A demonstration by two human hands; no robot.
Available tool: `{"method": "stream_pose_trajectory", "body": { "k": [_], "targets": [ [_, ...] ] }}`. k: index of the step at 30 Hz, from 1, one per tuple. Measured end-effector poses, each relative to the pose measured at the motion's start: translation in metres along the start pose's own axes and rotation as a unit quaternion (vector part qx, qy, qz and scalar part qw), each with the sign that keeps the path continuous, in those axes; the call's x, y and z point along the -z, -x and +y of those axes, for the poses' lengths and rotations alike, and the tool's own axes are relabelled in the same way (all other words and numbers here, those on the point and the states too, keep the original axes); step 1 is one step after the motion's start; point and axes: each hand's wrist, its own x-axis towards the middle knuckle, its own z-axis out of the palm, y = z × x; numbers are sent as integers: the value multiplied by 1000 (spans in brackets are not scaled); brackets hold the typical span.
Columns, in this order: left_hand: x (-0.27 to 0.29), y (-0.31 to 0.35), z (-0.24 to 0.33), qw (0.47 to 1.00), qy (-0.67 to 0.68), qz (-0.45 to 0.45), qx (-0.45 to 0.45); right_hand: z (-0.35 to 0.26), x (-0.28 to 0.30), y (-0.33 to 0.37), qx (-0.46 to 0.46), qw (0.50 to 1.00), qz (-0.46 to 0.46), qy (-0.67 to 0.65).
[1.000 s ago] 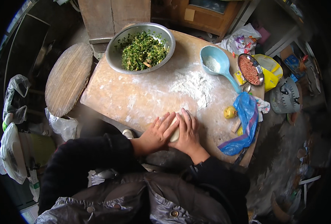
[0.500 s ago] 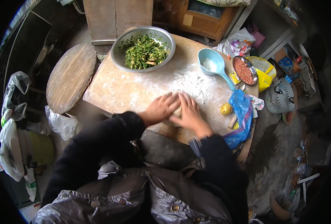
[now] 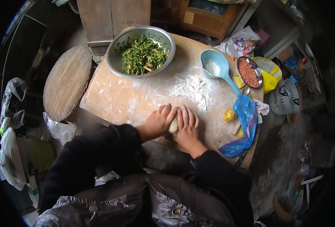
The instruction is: The person kneads a ball of dough on a floured wooden table, rolls it into a long rope, and cuts it into small pieces using a cleaver. The person then rolls the cut pieces into smaller balls and coats them in flour.
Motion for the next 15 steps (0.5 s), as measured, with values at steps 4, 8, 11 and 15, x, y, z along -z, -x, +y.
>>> {"method": "stream_pose_trajectory", "body": {
  "k": [4,8,11,15],
  "targets": [
    [2,-58,-33,994,45,-88,47,31,7,-59,-71,989,-123,-44],
    [17,-69,-35,987,10,-151,54,22,13,-69,-111,983,-133,-54],
    [27,-20,-6,986,-126,-52,-91,-4,34,-13,-25,993,-107,33],
    [54,42,19,968,-44,-174,-173,-16,80,54,29,987,-127,-94]
  ]
}}
